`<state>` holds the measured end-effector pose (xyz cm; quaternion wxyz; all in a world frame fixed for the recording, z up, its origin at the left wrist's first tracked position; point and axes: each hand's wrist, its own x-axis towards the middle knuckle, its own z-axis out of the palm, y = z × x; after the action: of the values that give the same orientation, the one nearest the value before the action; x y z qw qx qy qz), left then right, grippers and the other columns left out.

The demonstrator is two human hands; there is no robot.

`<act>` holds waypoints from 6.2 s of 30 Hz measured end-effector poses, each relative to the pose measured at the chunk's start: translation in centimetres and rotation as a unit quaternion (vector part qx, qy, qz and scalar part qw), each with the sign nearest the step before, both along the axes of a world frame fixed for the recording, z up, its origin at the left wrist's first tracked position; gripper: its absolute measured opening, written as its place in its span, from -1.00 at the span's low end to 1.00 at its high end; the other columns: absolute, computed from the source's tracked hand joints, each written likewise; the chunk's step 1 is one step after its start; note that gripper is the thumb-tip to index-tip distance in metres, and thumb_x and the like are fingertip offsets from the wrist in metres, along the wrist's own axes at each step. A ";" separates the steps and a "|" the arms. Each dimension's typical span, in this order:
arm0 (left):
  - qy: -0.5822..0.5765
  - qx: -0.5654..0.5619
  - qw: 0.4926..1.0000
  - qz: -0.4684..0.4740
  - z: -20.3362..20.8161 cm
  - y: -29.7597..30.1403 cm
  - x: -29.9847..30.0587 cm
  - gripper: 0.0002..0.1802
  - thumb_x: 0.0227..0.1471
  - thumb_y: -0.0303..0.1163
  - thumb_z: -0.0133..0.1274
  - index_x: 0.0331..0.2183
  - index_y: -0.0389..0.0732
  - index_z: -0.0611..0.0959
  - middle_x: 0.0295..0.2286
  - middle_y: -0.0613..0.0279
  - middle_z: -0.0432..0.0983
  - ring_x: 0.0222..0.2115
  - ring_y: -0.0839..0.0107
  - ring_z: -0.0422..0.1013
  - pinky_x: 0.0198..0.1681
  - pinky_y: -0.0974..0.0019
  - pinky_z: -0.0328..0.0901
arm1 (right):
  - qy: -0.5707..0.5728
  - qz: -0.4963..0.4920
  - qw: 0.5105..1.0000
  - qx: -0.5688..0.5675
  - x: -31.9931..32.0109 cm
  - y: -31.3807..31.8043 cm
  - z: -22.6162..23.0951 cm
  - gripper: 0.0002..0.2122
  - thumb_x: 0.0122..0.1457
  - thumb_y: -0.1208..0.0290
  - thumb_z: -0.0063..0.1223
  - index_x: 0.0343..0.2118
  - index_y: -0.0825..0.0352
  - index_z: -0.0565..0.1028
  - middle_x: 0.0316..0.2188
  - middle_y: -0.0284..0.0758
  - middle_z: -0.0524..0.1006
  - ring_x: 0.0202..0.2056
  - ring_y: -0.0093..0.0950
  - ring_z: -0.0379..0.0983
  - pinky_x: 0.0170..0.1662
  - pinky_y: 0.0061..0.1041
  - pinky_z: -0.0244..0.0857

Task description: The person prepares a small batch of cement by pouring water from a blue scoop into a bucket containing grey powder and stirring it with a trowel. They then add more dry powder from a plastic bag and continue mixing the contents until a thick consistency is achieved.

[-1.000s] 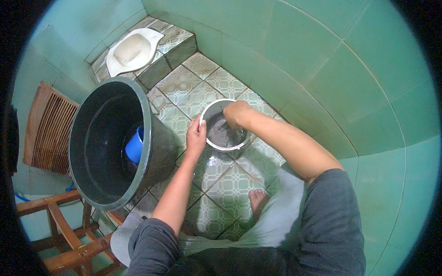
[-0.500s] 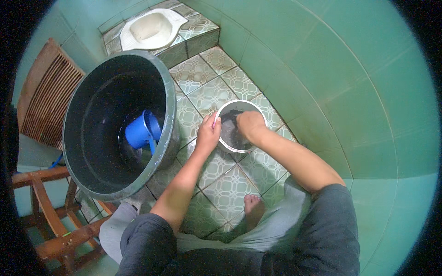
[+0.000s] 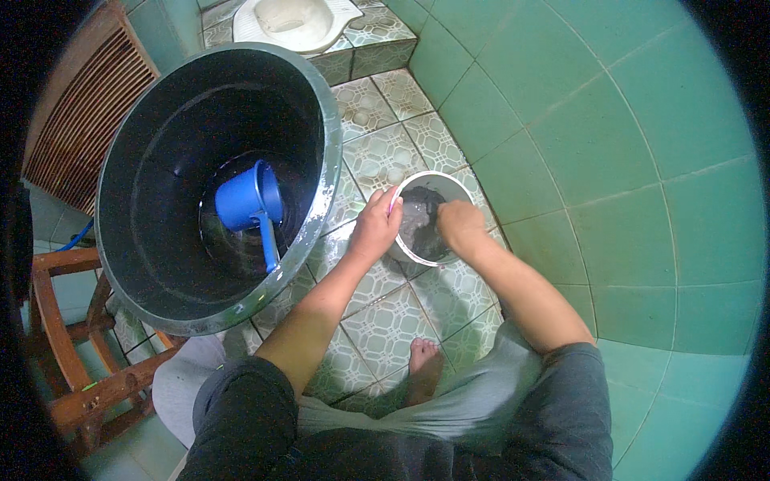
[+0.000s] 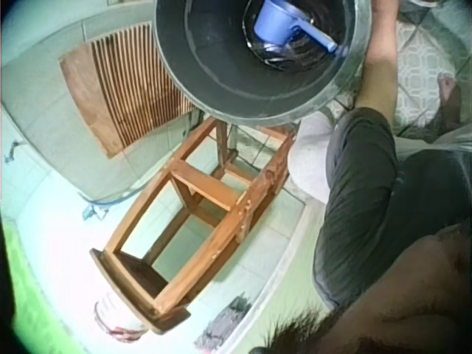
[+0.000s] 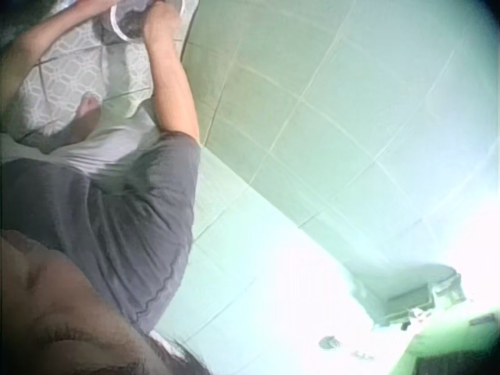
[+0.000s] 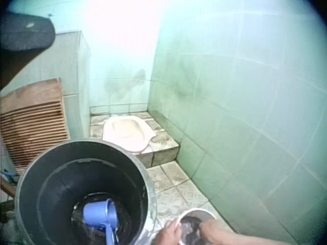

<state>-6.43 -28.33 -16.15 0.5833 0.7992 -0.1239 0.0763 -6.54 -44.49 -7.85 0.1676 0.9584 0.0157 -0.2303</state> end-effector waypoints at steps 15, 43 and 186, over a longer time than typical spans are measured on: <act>0.012 0.035 0.998 -0.053 0.0 0.6 0.8 -0.65 0.15 -0.29 -0.06 -0.08 -0.28 0.54 -0.32 -0.07 0.43 -0.30 -0.06 0.43 -0.23 0.05 0.33 | -0.067 0.066 0.992 0.079 -0.1 -1.4 0.4 -0.89 0.02 0.49 0.00 -0.47 0.33 0.57 -0.49 -0.07 0.58 -0.37 -0.17 0.57 -0.29 -0.25 0.44; 0.150 0.084 0.965 -0.196 1.9 -0.7 4.2 -0.55 0.26 -0.19 -0.12 0.06 -0.27 0.48 -0.15 0.14 0.45 -0.06 0.36 0.35 0.06 0.38 0.17 | -0.210 0.235 0.901 0.297 0.1 -4.9 -2.6 -0.84 0.09 0.46 -0.06 -0.40 0.41 0.55 -0.47 -0.10 0.55 -0.39 -0.16 0.55 -0.35 -0.25 0.43; 0.052 -0.035 0.997 -0.053 -0.6 -1.1 2.6 -0.65 0.17 -0.16 -0.04 -0.10 -0.12 0.61 -0.33 0.02 0.48 -0.29 0.05 0.46 -0.20 0.17 0.35 | -0.015 0.229 0.972 0.038 -0.8 -3.3 -1.8 -0.88 -0.05 0.43 0.01 -0.52 0.26 0.60 -0.46 -0.18 0.59 -0.35 -0.23 0.56 -0.28 -0.32 0.42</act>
<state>-3.85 -29.41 -16.74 0.6196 0.7735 -0.1333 0.0079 -7.38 -47.79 -9.64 0.1793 0.9384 0.2414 -0.1703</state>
